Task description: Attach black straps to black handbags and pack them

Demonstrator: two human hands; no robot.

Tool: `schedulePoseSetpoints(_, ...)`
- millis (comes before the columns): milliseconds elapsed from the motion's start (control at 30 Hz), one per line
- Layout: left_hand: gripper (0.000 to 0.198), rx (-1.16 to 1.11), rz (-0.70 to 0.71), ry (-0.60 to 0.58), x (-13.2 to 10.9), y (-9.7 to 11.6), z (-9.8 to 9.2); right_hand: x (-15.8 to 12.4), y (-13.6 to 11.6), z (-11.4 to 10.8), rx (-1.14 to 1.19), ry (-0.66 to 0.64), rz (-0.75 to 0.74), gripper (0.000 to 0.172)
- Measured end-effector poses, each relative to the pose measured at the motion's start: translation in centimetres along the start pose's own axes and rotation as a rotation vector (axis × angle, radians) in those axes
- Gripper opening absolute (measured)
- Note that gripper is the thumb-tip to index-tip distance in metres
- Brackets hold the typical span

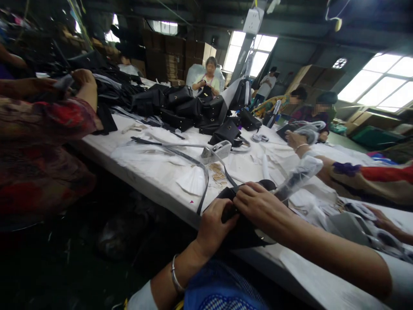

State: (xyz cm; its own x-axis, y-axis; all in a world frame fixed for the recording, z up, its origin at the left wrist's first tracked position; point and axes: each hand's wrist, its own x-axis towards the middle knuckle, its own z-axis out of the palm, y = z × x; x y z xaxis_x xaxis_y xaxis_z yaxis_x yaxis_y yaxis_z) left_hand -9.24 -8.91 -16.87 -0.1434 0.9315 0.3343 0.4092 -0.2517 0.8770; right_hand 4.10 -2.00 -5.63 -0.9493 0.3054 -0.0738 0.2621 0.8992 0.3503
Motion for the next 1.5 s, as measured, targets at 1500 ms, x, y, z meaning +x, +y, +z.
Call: schedulePoseSetpoints(1500, 0.013, -0.065, 0.074, 0.056, 1.7, 2.6, -2.5, -1.6, 4.8, -0.1, 0.298, 0.159, 0.078, 0.037)
